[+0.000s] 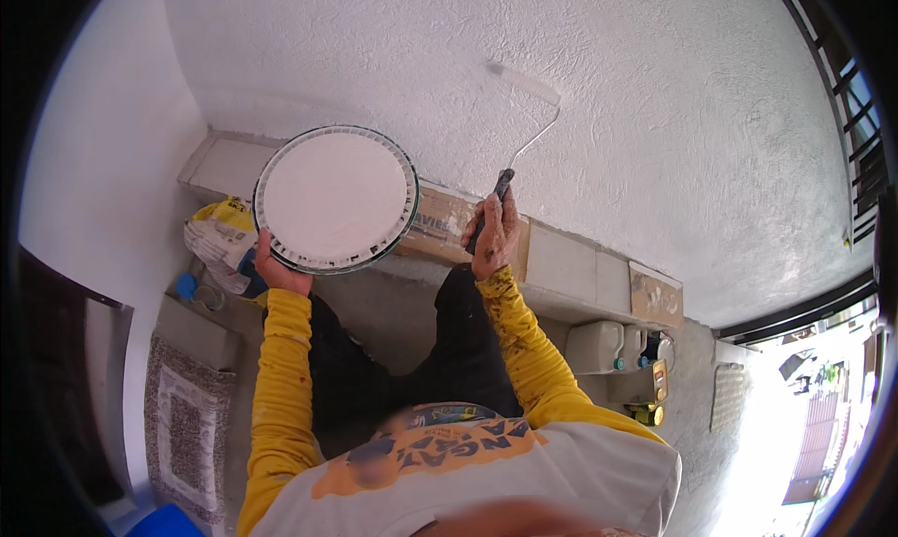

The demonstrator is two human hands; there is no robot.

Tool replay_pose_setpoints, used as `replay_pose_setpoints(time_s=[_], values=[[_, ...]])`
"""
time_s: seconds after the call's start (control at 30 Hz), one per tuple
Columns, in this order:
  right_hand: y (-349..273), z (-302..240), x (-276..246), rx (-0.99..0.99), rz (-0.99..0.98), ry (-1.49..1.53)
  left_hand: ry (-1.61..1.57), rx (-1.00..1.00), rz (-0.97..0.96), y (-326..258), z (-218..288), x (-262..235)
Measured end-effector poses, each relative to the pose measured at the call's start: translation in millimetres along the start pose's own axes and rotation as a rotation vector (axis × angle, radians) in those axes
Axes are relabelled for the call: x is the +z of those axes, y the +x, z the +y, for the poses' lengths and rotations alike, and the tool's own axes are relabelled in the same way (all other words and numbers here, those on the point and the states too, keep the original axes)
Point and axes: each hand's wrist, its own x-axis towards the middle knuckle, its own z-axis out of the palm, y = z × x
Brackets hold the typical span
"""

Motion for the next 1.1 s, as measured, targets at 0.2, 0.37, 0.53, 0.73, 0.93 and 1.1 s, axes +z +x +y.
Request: replay_pose_setpoints(time_s=[0.2, 0.37, 0.53, 0.73, 0.93, 1.1], values=[[39, -4, 0, -0.235, -0.054, 0.044, 0.053, -0.034, -0.008, -7, 0, 14], [24, 0, -2, -0.181, 0.026, -0.047, 0.003, -0.024, -0.111, -9, 0, 17], [35, -6, 4, -0.207, -0.015, -0.057, 0.05, -0.024, -0.068, -7, 2, 15], [26, 24, -12, -0.056, -0.066, 0.001, -0.005, -0.036, -0.115, -7, 1, 16], [-38, 60, -37, 0.277, -0.191, 0.023, 0.057, 0.05, -0.04, -1, 4, 7], [-85, 8, -67, 0.585, -0.637, -0.162, 0.059, 0.071, -0.025, -7, 7, 16]])
